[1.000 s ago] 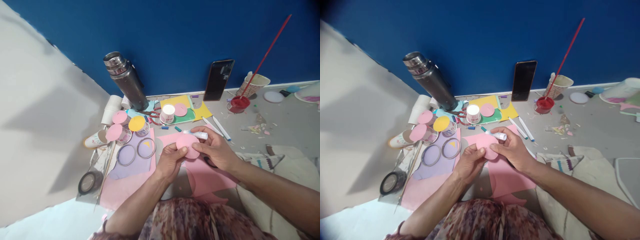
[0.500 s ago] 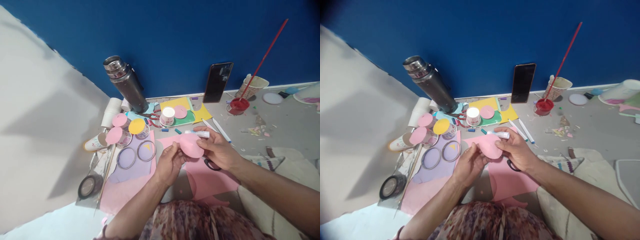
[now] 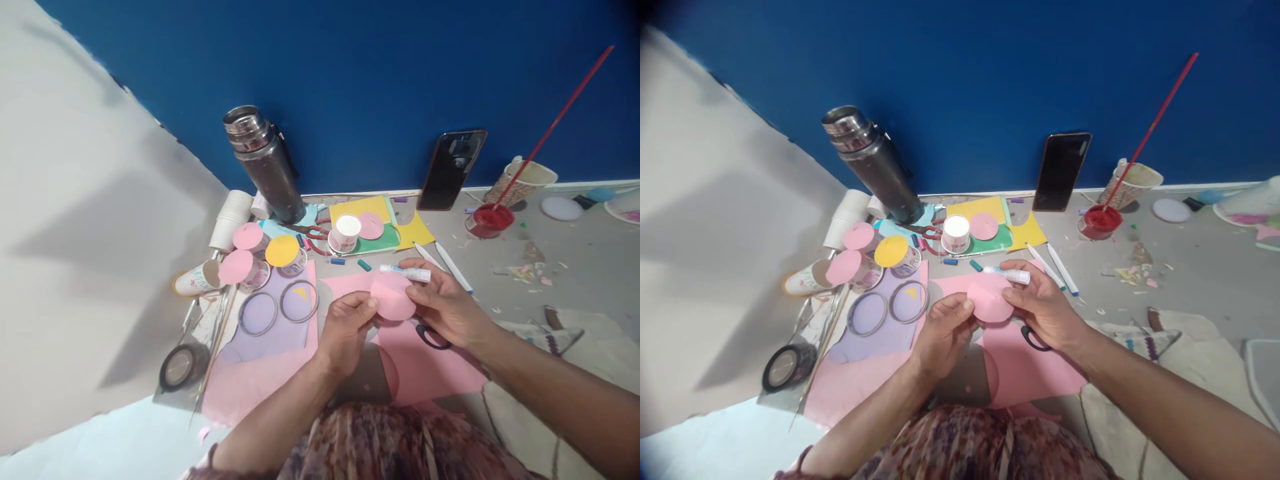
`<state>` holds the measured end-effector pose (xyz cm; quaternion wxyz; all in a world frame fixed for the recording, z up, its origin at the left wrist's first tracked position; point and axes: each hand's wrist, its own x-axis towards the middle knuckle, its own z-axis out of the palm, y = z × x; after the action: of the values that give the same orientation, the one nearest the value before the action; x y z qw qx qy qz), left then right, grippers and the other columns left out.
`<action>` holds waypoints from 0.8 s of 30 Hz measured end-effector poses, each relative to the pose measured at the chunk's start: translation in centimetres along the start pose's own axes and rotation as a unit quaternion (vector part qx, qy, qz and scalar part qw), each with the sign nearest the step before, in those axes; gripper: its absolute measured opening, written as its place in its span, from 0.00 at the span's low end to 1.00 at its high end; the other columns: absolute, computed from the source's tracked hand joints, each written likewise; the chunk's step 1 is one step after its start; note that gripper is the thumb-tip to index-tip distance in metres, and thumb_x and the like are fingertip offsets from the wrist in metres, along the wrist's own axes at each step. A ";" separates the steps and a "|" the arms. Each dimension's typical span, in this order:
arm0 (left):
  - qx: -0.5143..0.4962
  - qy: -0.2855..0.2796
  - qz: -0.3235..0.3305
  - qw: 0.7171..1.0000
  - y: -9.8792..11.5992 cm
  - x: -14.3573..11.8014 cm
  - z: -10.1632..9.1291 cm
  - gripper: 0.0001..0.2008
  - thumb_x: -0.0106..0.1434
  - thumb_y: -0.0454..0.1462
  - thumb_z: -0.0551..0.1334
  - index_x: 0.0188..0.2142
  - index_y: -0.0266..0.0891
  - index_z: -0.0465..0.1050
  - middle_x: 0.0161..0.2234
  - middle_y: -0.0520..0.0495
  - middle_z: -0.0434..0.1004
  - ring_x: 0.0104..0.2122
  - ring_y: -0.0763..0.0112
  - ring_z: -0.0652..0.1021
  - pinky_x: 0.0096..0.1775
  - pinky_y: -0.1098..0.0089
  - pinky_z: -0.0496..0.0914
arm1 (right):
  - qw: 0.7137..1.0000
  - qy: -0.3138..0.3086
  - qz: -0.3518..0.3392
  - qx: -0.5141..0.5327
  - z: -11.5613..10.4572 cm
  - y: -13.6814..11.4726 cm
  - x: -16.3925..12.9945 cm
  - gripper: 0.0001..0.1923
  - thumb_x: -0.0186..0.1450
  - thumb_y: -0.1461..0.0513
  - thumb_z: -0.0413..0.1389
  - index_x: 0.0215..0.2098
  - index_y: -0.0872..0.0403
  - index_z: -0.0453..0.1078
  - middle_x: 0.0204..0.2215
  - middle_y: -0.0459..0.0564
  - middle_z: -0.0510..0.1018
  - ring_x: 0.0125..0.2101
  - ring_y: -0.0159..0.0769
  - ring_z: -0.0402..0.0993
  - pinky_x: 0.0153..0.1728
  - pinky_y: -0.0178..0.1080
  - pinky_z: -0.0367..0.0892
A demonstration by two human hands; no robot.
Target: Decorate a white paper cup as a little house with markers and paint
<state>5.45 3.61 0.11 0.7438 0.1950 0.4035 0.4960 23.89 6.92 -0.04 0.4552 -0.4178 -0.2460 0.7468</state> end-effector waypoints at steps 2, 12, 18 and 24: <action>-0.005 0.022 0.000 1.000 0.0 0.2 -0.1 0.19 0.45 0.47 0.84 0.27 0.37 0.85 0.25 0.49 0.80 0.27 0.75 0.75 0.36 0.72 0.69 | 1.000 -0.005 -0.002 -0.007 0.0 0.1 0.0 0.33 0.46 0.56 0.81 0.46 0.47 0.74 0.30 0.42 0.81 0.26 0.31 0.76 0.26 0.32 0.72; -0.015 0.065 -0.007 0.998 0.5 0.4 0.1 0.20 0.38 0.44 0.86 0.24 0.35 0.84 0.25 0.49 0.83 0.29 0.75 0.78 0.37 0.74 0.72 | 0.997 -0.038 -0.016 -0.061 -0.7 0.8 0.0 0.32 0.53 0.54 0.78 0.51 0.48 0.72 0.26 0.43 0.80 0.19 0.26 0.64 0.19 0.29 0.54; -0.029 0.070 -0.004 0.997 0.4 0.5 0.0 0.20 0.37 0.43 0.86 0.24 0.36 0.84 0.26 0.50 0.84 0.29 0.75 0.80 0.37 0.73 0.73 | 0.997 -0.048 -0.020 -0.061 -0.7 0.9 -0.1 0.31 0.55 0.54 0.77 0.51 0.48 0.71 0.25 0.41 0.78 0.18 0.24 0.61 0.18 0.28 0.53; -0.040 0.041 -0.014 0.998 0.2 0.6 -0.3 0.18 0.46 0.42 0.84 0.31 0.35 0.84 0.32 0.46 0.86 0.34 0.67 0.82 0.41 0.67 0.76 | 0.998 -0.041 -0.027 -0.049 -0.4 0.7 -0.1 0.30 0.55 0.55 0.77 0.50 0.48 0.72 0.27 0.42 0.80 0.19 0.25 0.66 0.19 0.28 0.59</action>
<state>5.22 4.16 -0.18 0.7405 0.1389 0.4165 0.5087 23.93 6.48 -0.73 0.4438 -0.4017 -0.3120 0.7378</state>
